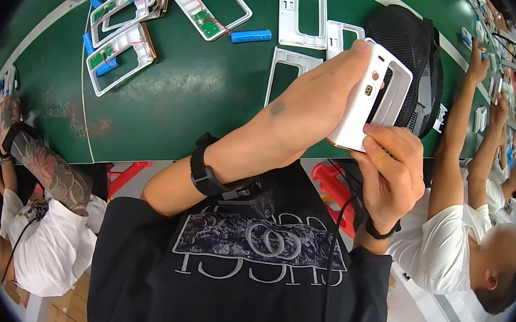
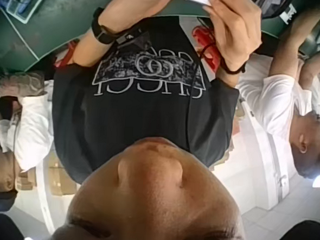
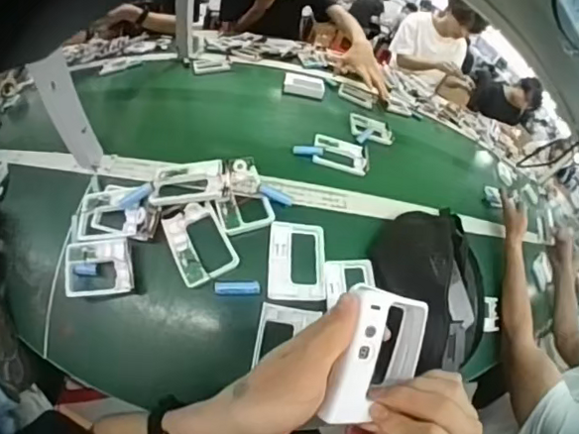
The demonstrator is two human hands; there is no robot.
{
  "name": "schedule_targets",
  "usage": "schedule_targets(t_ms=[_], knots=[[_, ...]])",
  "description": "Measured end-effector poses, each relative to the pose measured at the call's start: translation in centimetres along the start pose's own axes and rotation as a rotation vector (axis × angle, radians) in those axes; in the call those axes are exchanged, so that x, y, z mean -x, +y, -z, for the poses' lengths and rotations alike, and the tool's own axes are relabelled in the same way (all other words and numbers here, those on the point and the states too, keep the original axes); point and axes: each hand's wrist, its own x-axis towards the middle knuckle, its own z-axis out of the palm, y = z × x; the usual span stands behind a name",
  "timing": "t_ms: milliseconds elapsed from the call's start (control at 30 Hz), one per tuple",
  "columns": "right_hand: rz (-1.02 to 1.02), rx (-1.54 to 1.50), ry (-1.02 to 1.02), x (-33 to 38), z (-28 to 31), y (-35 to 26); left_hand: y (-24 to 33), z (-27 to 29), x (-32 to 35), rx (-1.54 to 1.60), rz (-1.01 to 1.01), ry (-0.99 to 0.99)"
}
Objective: Assembling internal components including a battery and PCB into a white plastic housing of an electronic device.
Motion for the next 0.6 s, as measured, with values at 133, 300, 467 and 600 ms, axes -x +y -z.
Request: schedule_targets(t_ms=[133, 300, 467, 600], knots=[[-0.046, 0.014, 0.015, 0.0, -0.2, -0.2, -0.4, 0.0, -0.3, 0.127, 0.01, 0.004], [-0.074, 0.004, 0.002, 0.0, 0.1, 0.0, -1.0, 0.2, -0.1, 0.168, 0.015, -0.027], [-0.153, -0.045, 0.022, 0.4, -0.2, -0.1, -1.5, 0.4, -0.3, 0.174, 0.058, 0.005], [-0.126, -0.031, 0.011, 0.3, -0.4, 0.1, -1.9, 0.5, -0.7, 0.195, 0.046, -0.027]])
